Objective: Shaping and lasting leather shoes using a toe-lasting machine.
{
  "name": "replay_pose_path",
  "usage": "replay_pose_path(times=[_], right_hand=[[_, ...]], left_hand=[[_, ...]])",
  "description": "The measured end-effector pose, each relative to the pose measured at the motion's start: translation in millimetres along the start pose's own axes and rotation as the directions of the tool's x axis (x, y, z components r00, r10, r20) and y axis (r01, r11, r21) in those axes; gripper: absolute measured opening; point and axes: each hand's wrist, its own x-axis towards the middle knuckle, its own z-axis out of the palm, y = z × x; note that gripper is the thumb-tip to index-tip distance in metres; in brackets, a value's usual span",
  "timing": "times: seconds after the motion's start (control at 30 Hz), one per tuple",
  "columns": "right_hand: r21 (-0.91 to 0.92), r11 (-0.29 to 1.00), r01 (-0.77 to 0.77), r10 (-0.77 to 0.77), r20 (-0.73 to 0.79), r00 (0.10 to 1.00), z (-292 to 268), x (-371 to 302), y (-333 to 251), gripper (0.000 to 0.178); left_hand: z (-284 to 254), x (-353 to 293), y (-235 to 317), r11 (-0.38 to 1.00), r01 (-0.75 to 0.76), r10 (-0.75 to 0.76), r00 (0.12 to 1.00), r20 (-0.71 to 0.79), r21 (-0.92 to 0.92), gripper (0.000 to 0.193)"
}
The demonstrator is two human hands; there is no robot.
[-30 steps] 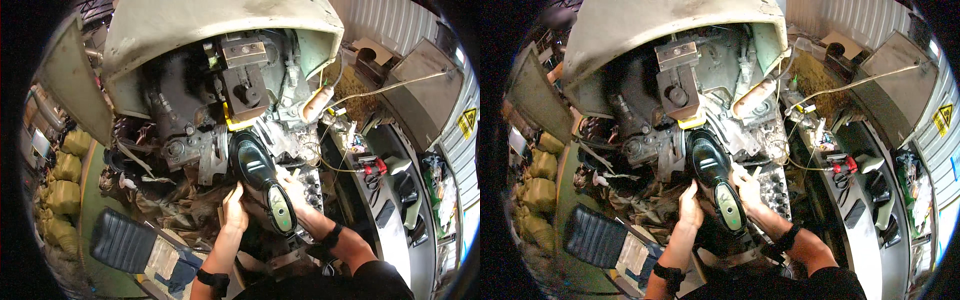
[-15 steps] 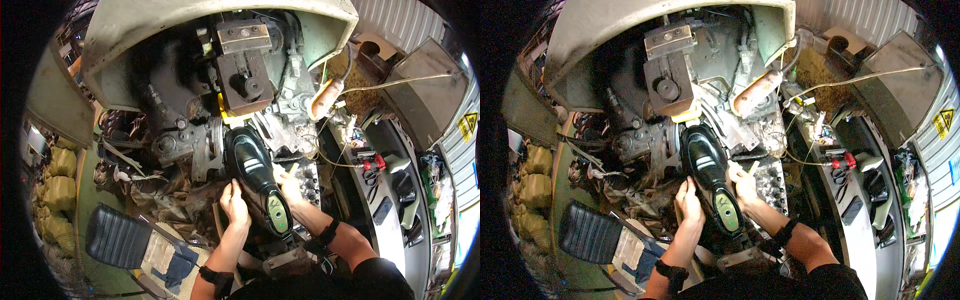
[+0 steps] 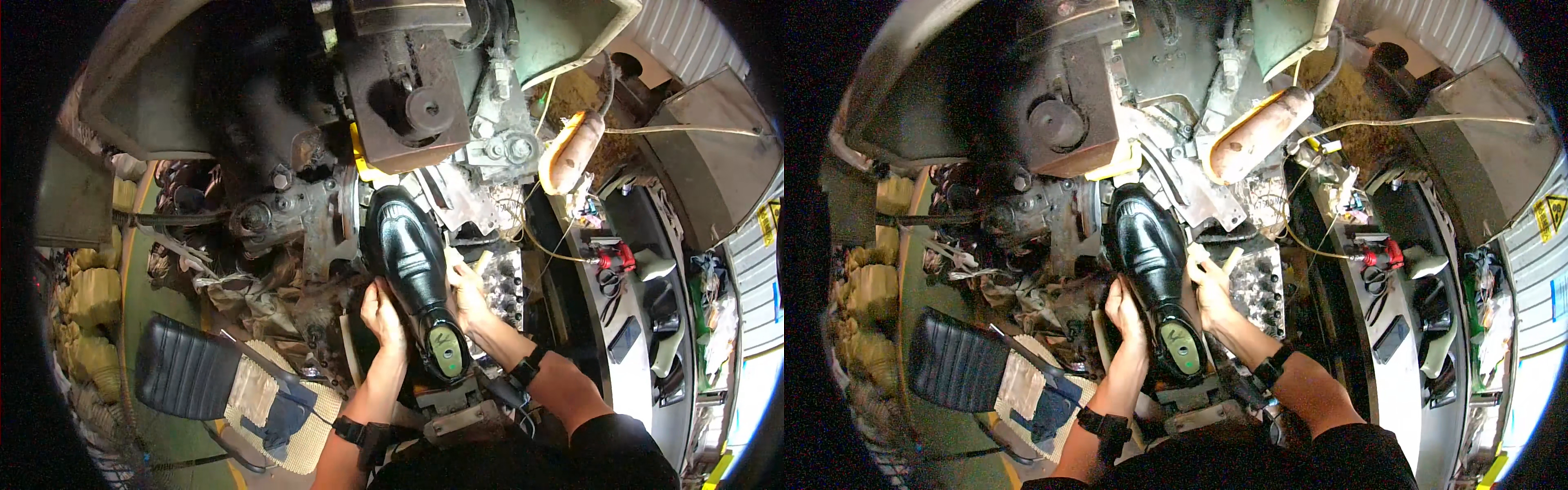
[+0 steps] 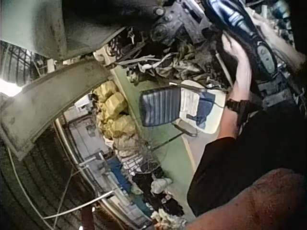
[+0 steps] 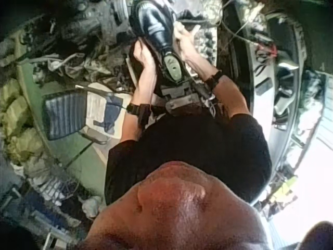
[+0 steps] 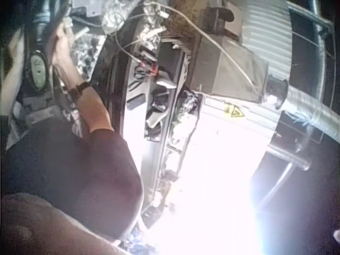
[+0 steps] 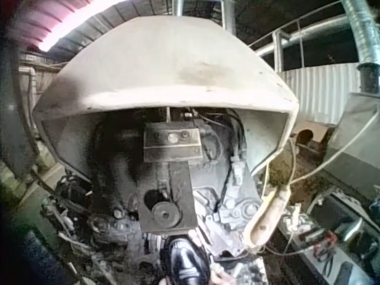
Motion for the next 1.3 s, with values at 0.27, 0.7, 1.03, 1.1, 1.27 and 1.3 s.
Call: replay_pose_path(times=[0.27, 0.7, 1.03, 1.1, 1.27, 1.3], right_hand=[[0.150, 0.976, -0.157, 0.132, 0.165, 0.977, 3, -10, -6, 0.037], [-0.212, 0.954, -0.211, 0.245, 0.147, 0.958, -25, -40, -60, 0.038], [-0.861, 0.498, -0.100, -0.195, -0.224, 0.955, -150, -39, -111, 0.066], [-0.767, 0.600, -0.227, -0.185, -0.409, 0.894, -178, -33, -99, 0.078], [-0.570, 0.781, -0.254, 0.047, -0.352, 0.935, -223, -7, -70, 0.071], [-0.632, 0.724, -0.275, 0.036, -0.364, 0.931, -230, -4, -68, 0.067]], left_hand=[[-4, 1, 2, 0.971, 0.092, -0.072, 0.993, 0.098, -0.221, 0.029], [-94, -3, 23, 0.462, -0.537, -0.497, 0.503, 0.707, 0.706, 0.035], [-131, -22, 1, 0.244, -0.707, -0.771, 0.273, 0.575, 0.664, 0.049], [-136, -37, -1, 0.391, -0.522, -0.688, 0.381, 0.617, 0.758, 0.052], [-149, -65, 0, 0.686, 0.039, -0.618, 0.559, 0.553, 0.727, 0.064], [-154, -71, 2, 0.680, 0.026, -0.596, 0.601, 0.532, 0.733, 0.067]])
